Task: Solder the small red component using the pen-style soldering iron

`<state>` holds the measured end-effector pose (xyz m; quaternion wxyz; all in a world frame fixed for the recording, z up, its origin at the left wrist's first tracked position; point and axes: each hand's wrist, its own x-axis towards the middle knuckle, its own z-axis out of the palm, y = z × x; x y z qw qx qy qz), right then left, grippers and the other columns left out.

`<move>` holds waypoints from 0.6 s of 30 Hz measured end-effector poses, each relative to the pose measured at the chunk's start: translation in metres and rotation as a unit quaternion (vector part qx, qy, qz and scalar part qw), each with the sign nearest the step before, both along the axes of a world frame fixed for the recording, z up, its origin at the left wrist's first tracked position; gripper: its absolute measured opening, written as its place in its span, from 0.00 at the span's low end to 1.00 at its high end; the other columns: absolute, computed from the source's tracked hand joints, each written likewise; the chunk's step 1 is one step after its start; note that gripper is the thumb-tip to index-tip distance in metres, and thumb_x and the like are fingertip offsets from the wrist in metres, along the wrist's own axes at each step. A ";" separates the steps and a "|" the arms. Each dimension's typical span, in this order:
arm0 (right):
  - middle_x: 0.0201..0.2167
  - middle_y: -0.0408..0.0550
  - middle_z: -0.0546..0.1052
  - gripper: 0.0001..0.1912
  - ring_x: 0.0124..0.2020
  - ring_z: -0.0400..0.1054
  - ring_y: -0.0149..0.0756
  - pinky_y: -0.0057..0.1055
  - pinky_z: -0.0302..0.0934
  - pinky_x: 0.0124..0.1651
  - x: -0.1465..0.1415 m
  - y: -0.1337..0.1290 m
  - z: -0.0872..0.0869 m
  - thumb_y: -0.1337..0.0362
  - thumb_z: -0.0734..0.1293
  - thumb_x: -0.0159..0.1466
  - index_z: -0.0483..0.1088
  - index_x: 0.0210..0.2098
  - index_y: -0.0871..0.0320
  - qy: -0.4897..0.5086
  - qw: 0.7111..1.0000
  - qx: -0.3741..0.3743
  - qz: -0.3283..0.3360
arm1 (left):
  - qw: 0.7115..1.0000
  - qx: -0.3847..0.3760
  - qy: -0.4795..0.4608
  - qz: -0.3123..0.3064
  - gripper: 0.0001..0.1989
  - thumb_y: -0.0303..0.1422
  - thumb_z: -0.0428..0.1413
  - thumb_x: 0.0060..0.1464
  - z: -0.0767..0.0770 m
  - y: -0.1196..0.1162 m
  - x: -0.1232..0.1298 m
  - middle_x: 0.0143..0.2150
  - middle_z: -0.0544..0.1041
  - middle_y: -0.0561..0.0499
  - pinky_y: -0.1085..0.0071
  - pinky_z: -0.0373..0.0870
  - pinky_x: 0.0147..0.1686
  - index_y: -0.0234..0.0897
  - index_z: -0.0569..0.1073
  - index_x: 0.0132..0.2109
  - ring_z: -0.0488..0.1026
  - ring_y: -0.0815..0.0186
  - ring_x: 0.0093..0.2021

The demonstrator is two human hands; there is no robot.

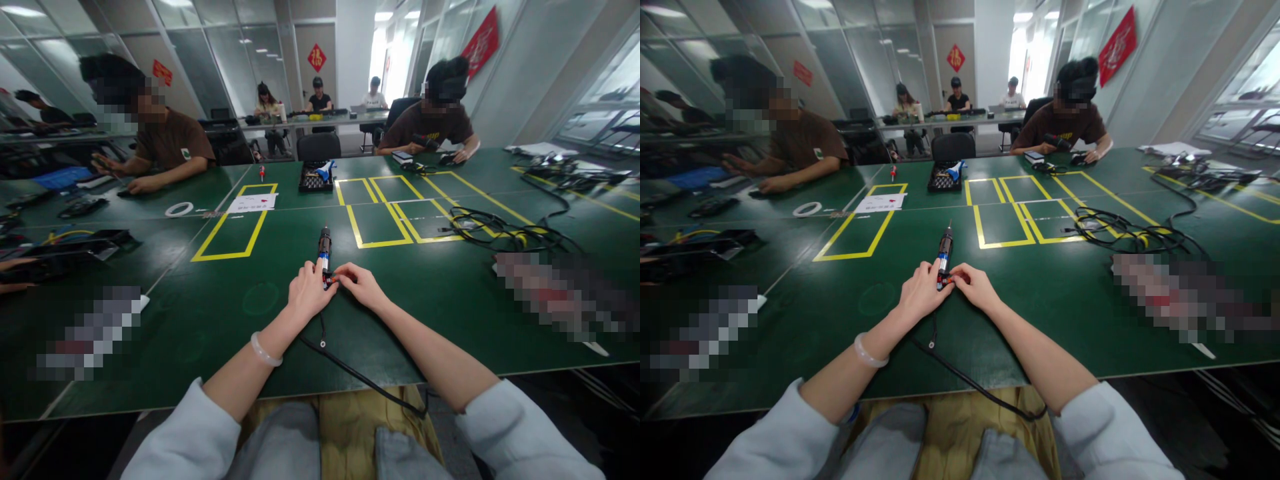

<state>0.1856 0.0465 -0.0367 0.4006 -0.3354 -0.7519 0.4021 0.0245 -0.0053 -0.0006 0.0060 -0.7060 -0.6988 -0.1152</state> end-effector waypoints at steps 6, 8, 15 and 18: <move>0.36 0.46 0.76 0.10 0.34 0.69 0.32 0.29 0.63 0.40 -0.001 -0.003 0.001 0.63 0.62 0.63 0.69 0.43 0.58 -0.006 1.000 0.007 0.030 | 1.000 0.002 0.026 -0.001 0.33 0.50 0.51 0.54 0.004 -0.001 -0.009 0.48 0.65 0.41 0.64 0.65 0.38 0.44 0.56 0.63 0.67 0.54 0.46; 0.35 0.46 0.76 0.10 0.34 0.68 0.32 0.29 0.62 0.40 0.000 -0.004 0.003 0.63 0.62 0.64 0.70 0.43 0.58 -0.018 0.999 0.014 0.031 | 0.999 0.003 0.045 -0.004 0.33 0.50 0.51 0.53 0.006 -0.004 -0.018 0.48 0.65 0.41 0.64 0.65 0.38 0.44 0.57 0.63 0.67 0.54 0.45; 0.33 0.45 0.75 0.09 0.30 0.65 0.30 0.28 0.60 0.36 0.002 -0.004 0.005 0.63 0.62 0.63 0.71 0.41 0.58 -0.049 0.998 0.022 0.018 | 0.994 -0.018 0.098 0.039 0.34 0.50 0.50 0.54 0.012 -0.016 -0.075 0.50 0.65 0.40 0.61 0.65 0.42 0.43 0.57 0.64 0.67 0.52 0.46; 0.33 0.45 0.75 0.09 0.30 0.64 0.30 0.28 0.59 0.36 0.003 -0.004 0.005 0.64 0.62 0.63 0.72 0.40 0.58 -0.052 0.998 0.023 0.019 | 0.989 -0.036 0.121 0.075 0.34 0.52 0.46 0.55 0.013 -0.019 -0.115 0.52 0.65 0.39 0.59 0.65 0.43 0.42 0.57 0.65 0.66 0.50 0.47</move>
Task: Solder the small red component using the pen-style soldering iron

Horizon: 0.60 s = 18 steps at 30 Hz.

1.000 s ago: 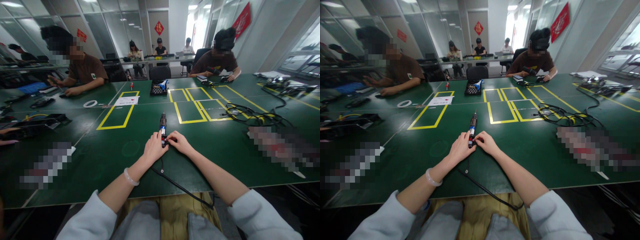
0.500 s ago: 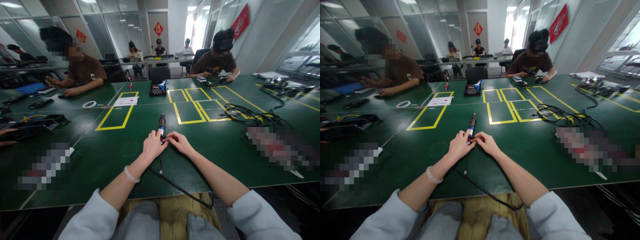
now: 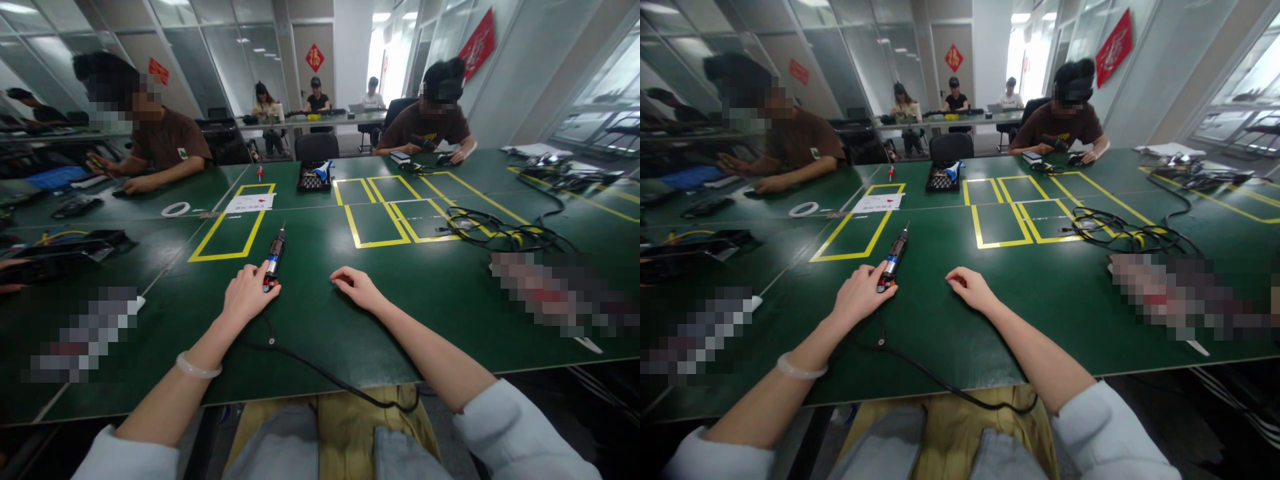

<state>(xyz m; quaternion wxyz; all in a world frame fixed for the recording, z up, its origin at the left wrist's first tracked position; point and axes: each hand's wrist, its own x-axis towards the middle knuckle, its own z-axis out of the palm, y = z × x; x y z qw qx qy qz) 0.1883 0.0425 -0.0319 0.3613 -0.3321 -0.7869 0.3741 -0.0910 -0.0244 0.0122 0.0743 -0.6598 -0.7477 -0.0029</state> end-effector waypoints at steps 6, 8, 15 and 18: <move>0.32 0.45 0.74 0.08 0.29 0.63 0.30 0.28 0.59 0.35 0.001 0.000 0.000 0.65 0.62 0.63 0.72 0.38 0.58 -0.009 1.000 0.003 0.004 | 0.995 -0.023 0.046 0.089 0.35 0.55 0.42 0.56 -0.002 -0.001 -0.093 0.53 0.66 0.37 0.54 0.60 0.51 0.40 0.58 0.64 0.65 0.46 0.51; 0.31 0.45 0.74 0.08 0.29 0.63 0.30 0.28 0.58 0.35 0.001 0.000 0.000 0.65 0.62 0.63 0.73 0.38 0.58 -0.010 1.000 0.001 0.007 | 0.990 -0.035 0.056 0.127 0.35 0.56 0.42 0.56 -0.002 -0.001 -0.122 0.54 0.66 0.39 0.51 0.55 0.54 0.41 0.59 0.63 0.64 0.46 0.53; 0.32 0.45 0.73 0.08 0.29 0.63 0.30 0.28 0.58 0.35 0.002 0.001 -0.003 0.66 0.62 0.62 0.73 0.38 0.58 -0.016 1.000 0.002 0.015 | 0.973 -0.046 0.072 0.214 0.34 0.58 0.42 0.53 -0.002 -0.005 -0.186 0.53 0.69 0.45 0.44 0.49 0.56 0.41 0.62 0.59 0.64 0.42 0.55; 0.32 0.45 0.73 0.08 0.29 0.63 0.30 0.28 0.58 0.36 0.001 0.001 -0.004 0.66 0.62 0.63 0.73 0.38 0.58 -0.018 1.000 0.004 0.017 | 0.976 0.020 0.090 0.199 0.31 0.56 0.46 0.52 -0.002 -0.011 -0.189 0.49 0.71 0.44 0.47 0.54 0.55 0.37 0.66 0.52 0.66 0.44 0.52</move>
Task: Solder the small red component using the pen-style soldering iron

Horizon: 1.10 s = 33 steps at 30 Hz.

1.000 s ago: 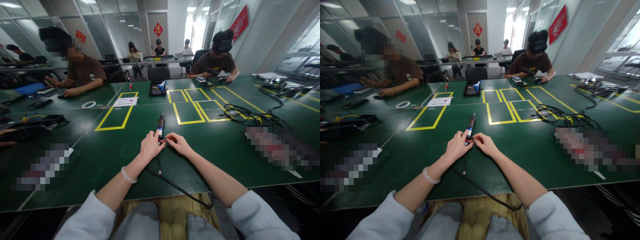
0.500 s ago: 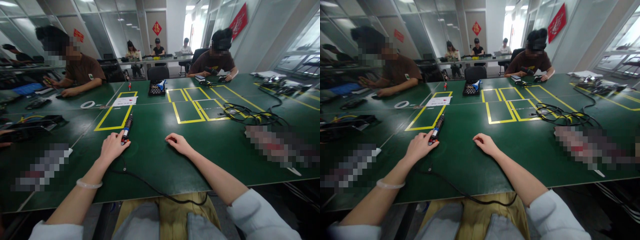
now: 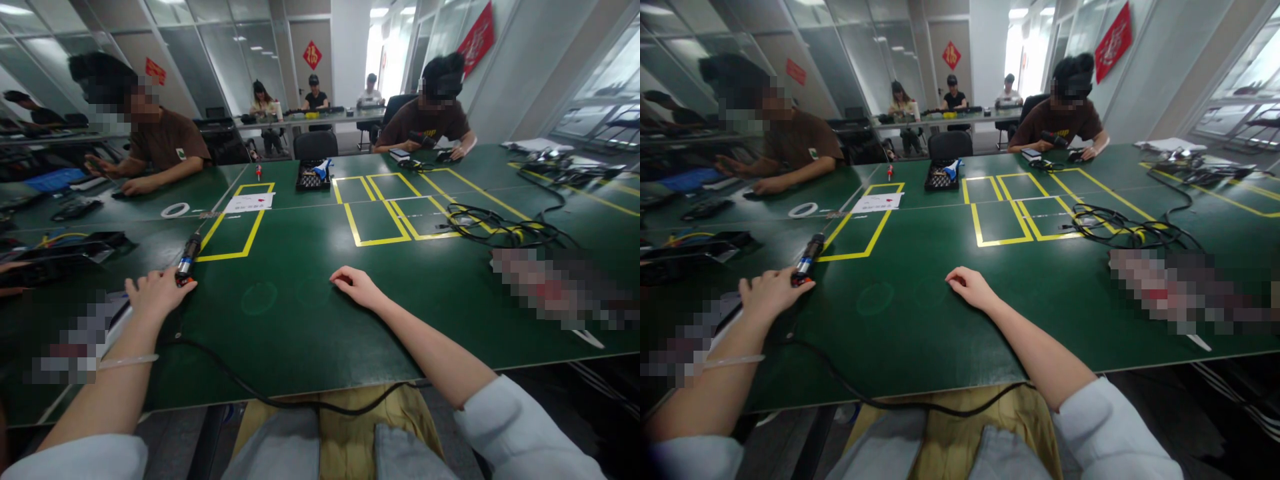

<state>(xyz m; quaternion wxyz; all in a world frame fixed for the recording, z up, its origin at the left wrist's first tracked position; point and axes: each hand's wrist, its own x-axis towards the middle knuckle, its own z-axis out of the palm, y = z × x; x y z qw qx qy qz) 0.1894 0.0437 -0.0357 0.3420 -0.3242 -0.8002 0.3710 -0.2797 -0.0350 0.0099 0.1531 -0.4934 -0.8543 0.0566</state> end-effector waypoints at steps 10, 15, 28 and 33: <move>0.31 0.45 0.73 0.08 0.28 0.62 0.29 0.27 0.58 0.35 -0.001 0.001 0.000 0.67 0.63 0.62 0.73 0.38 0.59 -0.002 1.000 0.001 -0.001 | 0.959 0.217 -0.151 -0.102 0.15 0.46 0.53 0.50 0.014 0.009 0.047 0.29 0.74 0.43 0.55 0.65 0.41 0.37 0.70 0.31 0.72 0.48 0.42; 0.31 0.45 0.73 0.08 0.28 0.62 0.29 0.27 0.58 0.34 -0.005 0.000 0.000 0.65 0.63 0.63 0.73 0.38 0.59 0.002 1.000 -0.003 0.005 | 0.806 0.100 -0.535 -0.233 0.18 0.45 0.54 0.53 0.019 0.029 0.146 0.37 0.77 0.47 0.65 0.71 0.41 0.34 0.70 0.42 0.75 0.62 0.37; 0.31 0.45 0.74 0.14 0.29 0.65 0.28 0.27 0.61 0.35 -0.014 -0.005 0.000 0.58 0.67 0.60 0.68 0.42 0.60 0.070 0.987 -0.095 0.105 | 0.586 -0.057 -0.756 -0.285 0.20 0.45 0.55 0.54 -0.020 0.044 0.264 0.31 0.76 0.48 0.69 0.69 0.34 0.32 0.68 0.44 0.73 0.68 0.29; 0.29 0.44 0.73 0.13 0.28 0.65 0.28 0.27 0.60 0.33 -0.011 0.001 -0.002 0.57 0.68 0.59 0.68 0.38 0.60 0.088 0.988 -0.112 0.062 | 0.523 -0.066 -0.817 -0.233 0.22 0.47 0.54 0.55 -0.025 0.043 0.255 0.37 0.78 0.40 0.64 0.70 0.43 0.30 0.70 0.44 0.77 0.62 0.36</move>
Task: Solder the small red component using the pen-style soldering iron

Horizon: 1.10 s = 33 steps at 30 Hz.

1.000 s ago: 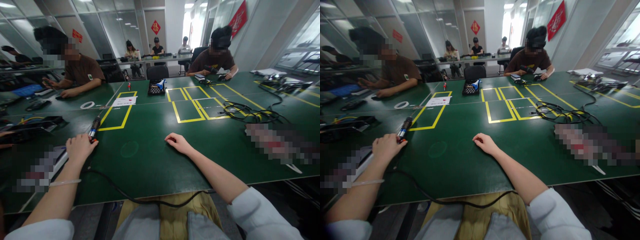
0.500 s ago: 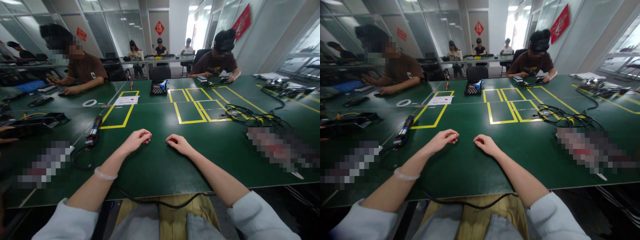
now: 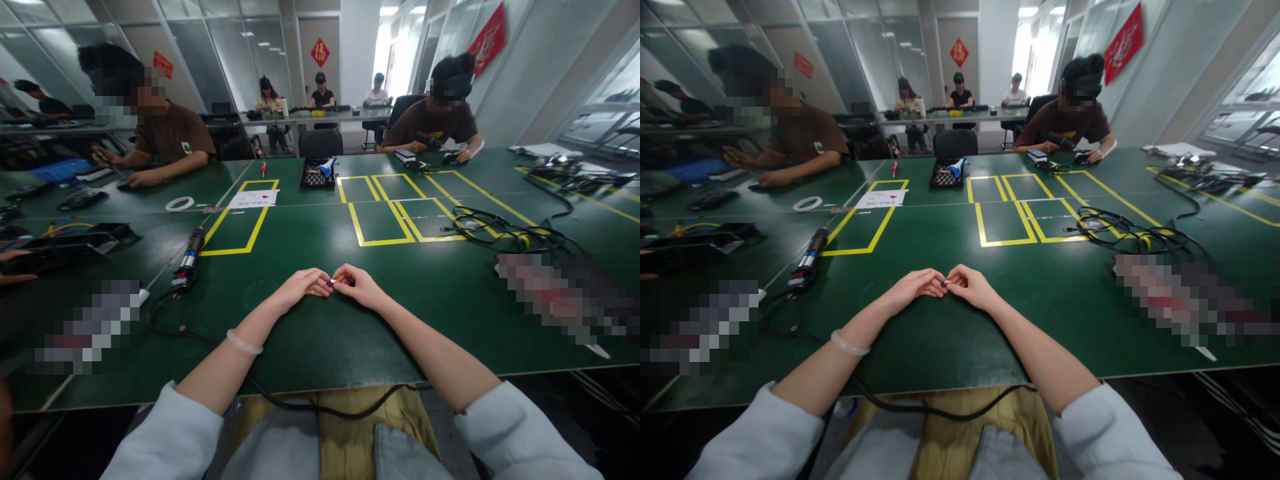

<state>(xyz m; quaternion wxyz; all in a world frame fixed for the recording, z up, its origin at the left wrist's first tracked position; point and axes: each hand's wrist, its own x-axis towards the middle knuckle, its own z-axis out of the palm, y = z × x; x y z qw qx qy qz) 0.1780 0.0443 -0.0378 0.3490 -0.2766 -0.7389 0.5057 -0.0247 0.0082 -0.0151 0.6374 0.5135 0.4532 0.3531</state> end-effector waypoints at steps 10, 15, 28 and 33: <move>0.27 0.42 0.71 0.14 0.27 0.65 0.28 0.27 0.60 0.31 0.001 0.007 -0.007 0.55 0.69 0.57 0.67 0.35 0.59 0.028 0.998 -0.042 -0.033 | 1.000 -0.013 -0.010 -0.001 0.20 0.42 0.55 0.56 -0.002 0.000 -0.005 0.41 0.79 0.38 0.62 0.68 0.47 0.29 0.70 0.47 0.77 0.61 0.40; 0.27 0.42 0.72 0.15 0.27 0.65 0.28 0.27 0.60 0.32 0.001 0.007 -0.007 0.55 0.70 0.57 0.67 0.35 0.60 0.029 0.998 -0.040 -0.033 | 1.000 -0.009 -0.003 -0.002 0.21 0.41 0.56 0.55 -0.002 -0.001 -0.005 0.41 0.79 0.38 0.63 0.69 0.46 0.29 0.71 0.49 0.77 0.61 0.40; 0.29 0.43 0.72 0.14 0.28 0.65 0.28 0.27 0.60 0.33 0.003 0.006 -0.006 0.57 0.68 0.58 0.67 0.38 0.59 0.004 1.000 -0.020 -0.011 | 0.996 0.050 0.076 0.008 0.26 0.45 0.56 0.54 -0.006 -0.001 0.002 0.37 0.79 0.41 0.68 0.70 0.39 0.30 0.72 0.54 0.77 0.64 0.36; 0.30 0.43 0.72 0.12 0.28 0.64 0.28 0.27 0.60 0.33 0.004 0.006 -0.008 0.59 0.68 0.59 0.66 0.39 0.59 0.005 1.000 -0.004 -0.005 | 0.996 0.050 0.079 0.000 0.29 0.48 0.51 0.57 -0.006 -0.001 0.003 0.39 0.79 0.40 0.69 0.69 0.37 0.30 0.69 0.57 0.76 0.64 0.36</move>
